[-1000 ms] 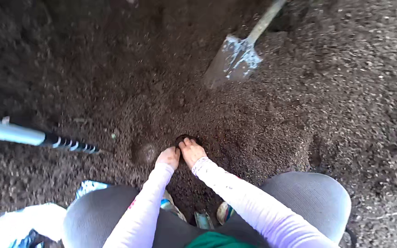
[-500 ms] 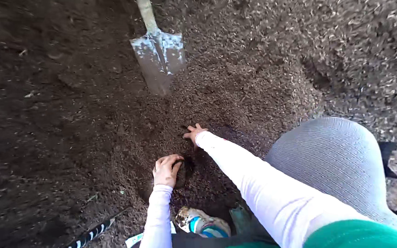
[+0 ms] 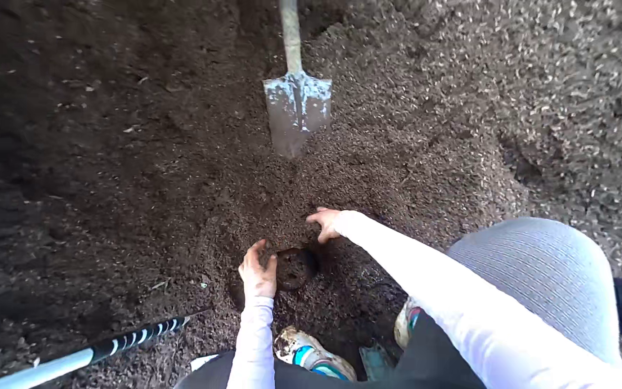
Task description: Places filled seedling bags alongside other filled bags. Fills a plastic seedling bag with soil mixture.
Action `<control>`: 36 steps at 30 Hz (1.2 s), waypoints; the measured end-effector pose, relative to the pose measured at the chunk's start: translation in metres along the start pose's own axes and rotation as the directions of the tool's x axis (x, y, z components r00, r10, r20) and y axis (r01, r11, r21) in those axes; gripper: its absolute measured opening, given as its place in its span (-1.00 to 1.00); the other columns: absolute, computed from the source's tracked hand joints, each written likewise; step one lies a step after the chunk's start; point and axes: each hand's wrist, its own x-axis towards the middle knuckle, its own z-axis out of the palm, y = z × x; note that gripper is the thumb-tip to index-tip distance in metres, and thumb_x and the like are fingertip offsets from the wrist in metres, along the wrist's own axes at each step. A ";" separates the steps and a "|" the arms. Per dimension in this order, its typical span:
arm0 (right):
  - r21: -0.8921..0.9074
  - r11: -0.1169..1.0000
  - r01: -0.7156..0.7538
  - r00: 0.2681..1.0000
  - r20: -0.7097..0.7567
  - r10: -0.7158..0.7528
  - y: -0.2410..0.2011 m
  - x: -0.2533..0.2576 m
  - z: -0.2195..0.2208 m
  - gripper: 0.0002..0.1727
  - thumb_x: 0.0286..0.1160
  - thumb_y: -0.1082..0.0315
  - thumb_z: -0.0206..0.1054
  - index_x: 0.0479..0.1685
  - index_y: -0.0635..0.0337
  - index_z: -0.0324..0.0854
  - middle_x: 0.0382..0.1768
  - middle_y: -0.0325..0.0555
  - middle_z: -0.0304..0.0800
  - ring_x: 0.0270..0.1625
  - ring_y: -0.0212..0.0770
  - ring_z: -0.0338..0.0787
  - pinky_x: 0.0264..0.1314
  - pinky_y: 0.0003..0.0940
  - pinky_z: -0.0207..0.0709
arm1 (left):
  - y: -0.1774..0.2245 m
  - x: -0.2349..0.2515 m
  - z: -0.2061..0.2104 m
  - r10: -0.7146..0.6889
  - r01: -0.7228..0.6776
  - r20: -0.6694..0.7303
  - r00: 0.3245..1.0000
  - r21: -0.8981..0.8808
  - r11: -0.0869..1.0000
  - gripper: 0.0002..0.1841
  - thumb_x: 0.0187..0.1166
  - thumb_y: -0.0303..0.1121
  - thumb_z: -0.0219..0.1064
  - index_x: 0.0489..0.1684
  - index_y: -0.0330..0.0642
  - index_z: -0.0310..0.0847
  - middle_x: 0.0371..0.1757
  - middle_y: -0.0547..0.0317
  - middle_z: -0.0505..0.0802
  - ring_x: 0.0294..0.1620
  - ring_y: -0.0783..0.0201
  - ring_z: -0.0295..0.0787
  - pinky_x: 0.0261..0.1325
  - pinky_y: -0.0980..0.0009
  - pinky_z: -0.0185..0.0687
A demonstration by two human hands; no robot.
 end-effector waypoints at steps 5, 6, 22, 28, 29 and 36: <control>-0.154 0.967 0.205 0.979 0.048 -0.200 -0.099 -0.046 0.009 -0.26 0.29 0.36 0.62 0.60 0.01 0.54 0.65 0.33 0.35 0.61 0.41 0.42 0.56 0.47 0.23 | -0.002 -0.028 -0.012 -0.502 0.506 0.281 0.818 0.064 0.860 -0.34 0.87 0.07 -0.01 0.71 -0.31 0.25 0.42 -0.38 0.71 0.41 -0.24 0.72 0.46 -0.18 0.57; -0.200 0.961 0.190 0.981 0.088 -0.176 -0.115 -0.049 0.018 -0.23 0.29 0.41 0.60 0.64 -0.02 0.51 0.69 0.34 0.30 0.64 0.45 0.36 0.59 0.49 0.18 | -0.002 -0.031 -0.009 -0.511 0.516 0.327 0.795 0.080 0.853 -0.36 0.90 0.06 -0.09 0.73 -0.27 0.23 0.44 -0.36 0.70 0.41 -0.24 0.72 0.46 -0.18 0.56; -0.331 0.943 0.037 0.999 -0.004 -0.041 -0.122 -0.035 0.072 -0.41 0.58 0.45 0.35 0.65 0.06 0.44 0.77 0.18 0.19 0.78 0.38 0.16 0.69 0.25 0.28 | 0.008 -0.033 -0.010 -0.467 0.399 0.401 0.788 0.244 0.884 -0.44 0.85 -0.04 0.00 0.68 -0.19 0.36 0.53 -0.25 0.67 0.59 -0.17 0.59 0.58 -0.25 0.41; -0.185 0.982 -0.030 0.985 -0.170 -0.002 -0.116 -0.054 0.064 -0.35 0.56 0.28 0.44 0.69 0.01 0.42 0.74 0.22 0.22 0.70 0.30 0.35 0.69 0.13 0.33 | 0.009 -0.029 -0.017 -0.463 0.445 0.372 0.804 0.139 0.885 -0.22 0.86 0.24 -0.32 0.65 -0.21 0.45 0.55 -0.25 0.66 0.63 -0.19 0.55 0.61 -0.28 0.35; -0.160 0.987 -0.029 0.979 -0.203 -0.005 -0.111 -0.054 0.068 -0.41 0.58 0.29 0.42 0.64 0.07 0.48 0.67 0.24 0.33 0.66 0.26 0.41 0.69 0.07 0.34 | 0.004 -0.028 -0.016 -0.466 0.450 0.388 0.795 0.137 0.882 -0.17 0.81 0.31 -0.28 0.63 -0.23 0.46 0.53 -0.26 0.68 0.61 -0.18 0.56 0.61 -0.26 0.36; -0.318 0.948 -0.015 0.977 -0.206 -0.053 -0.121 -0.047 0.096 -0.58 0.75 0.53 0.04 0.49 0.26 0.57 0.63 0.26 0.43 0.68 0.26 0.43 0.63 0.02 0.43 | 0.004 -0.027 -0.015 -0.408 0.254 0.473 0.781 0.356 0.899 -0.45 0.94 -0.11 -0.21 0.53 -0.32 0.50 0.51 -0.32 0.67 0.59 -0.23 0.57 0.58 -0.25 0.40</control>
